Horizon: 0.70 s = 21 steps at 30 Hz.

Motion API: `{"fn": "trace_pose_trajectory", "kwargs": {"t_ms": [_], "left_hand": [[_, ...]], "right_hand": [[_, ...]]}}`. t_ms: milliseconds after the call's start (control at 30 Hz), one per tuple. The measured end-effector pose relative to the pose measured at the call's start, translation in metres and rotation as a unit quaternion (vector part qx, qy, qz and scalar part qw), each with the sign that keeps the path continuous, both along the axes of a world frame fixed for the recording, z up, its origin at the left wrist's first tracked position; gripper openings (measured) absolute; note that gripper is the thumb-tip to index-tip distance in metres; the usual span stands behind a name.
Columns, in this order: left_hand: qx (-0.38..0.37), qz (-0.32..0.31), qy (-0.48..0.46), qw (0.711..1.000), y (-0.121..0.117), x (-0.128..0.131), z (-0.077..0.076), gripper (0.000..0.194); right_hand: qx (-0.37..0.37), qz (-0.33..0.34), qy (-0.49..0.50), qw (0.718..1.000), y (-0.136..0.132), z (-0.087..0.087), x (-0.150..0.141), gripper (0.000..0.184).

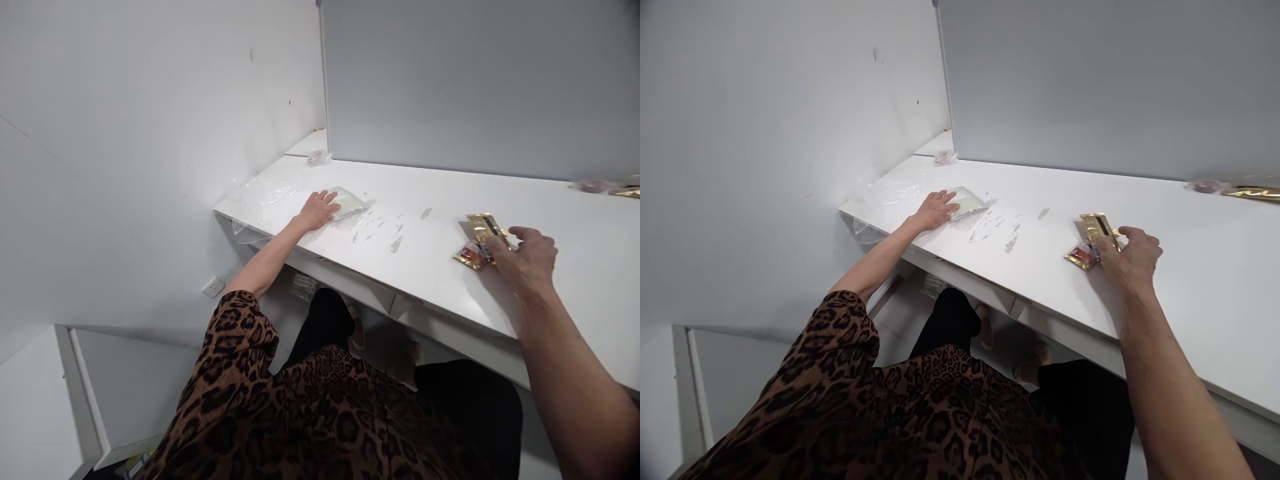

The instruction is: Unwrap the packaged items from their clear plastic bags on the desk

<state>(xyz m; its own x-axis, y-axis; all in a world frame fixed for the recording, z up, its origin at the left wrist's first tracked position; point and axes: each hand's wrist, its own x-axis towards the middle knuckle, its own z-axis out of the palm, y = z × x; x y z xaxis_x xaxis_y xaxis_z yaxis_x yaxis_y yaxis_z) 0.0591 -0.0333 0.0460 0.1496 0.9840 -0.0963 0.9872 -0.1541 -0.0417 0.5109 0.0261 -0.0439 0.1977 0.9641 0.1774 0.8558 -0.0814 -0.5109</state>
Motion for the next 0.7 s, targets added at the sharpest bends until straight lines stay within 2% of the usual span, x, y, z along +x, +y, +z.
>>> {"fn": "trace_pose_trajectory", "kwargs": {"t_ms": [67, 133, 300, 433, 567, 633, 700], "left_hand": [[0.027, 0.006, -0.026, 0.999, 0.009, 0.010, -0.004, 0.043], [0.045, 0.026, -0.057, 0.997, 0.014, 0.024, -0.002, 0.043], [0.092, 0.047, -0.151, 0.983, 0.016, 0.075, 0.011, 0.034], [0.119, 0.053, -0.258, 0.957, 0.022, 0.110, 0.022, 0.027], [0.143, 0.094, -0.317, 0.933, 0.045, 0.120, 0.036, 0.022], [0.169, 0.123, -0.358, 0.910, 0.060, 0.115, 0.040, 0.024], [0.186, 0.169, -0.450, 0.857, 0.072, 0.107, 0.039, 0.032]], "right_hand": [[-0.022, -0.009, 0.036, 0.999, -0.004, 0.009, -0.006, 0.050], [-0.011, -0.005, 0.057, 0.998, -0.007, 0.017, -0.011, 0.046], [0.105, 0.013, 0.060, 0.993, -0.012, 0.027, -0.020, 0.035], [0.149, 0.085, 0.083, 0.982, -0.020, 0.032, -0.033, 0.025], [0.154, 0.150, 0.081, 0.973, -0.024, 0.040, -0.057, 0.027], [0.141, 0.171, 0.081, 0.972, -0.024, 0.044, -0.069, 0.032], [0.124, 0.183, 0.087, 0.971, -0.024, 0.048, -0.081, 0.035]]}}
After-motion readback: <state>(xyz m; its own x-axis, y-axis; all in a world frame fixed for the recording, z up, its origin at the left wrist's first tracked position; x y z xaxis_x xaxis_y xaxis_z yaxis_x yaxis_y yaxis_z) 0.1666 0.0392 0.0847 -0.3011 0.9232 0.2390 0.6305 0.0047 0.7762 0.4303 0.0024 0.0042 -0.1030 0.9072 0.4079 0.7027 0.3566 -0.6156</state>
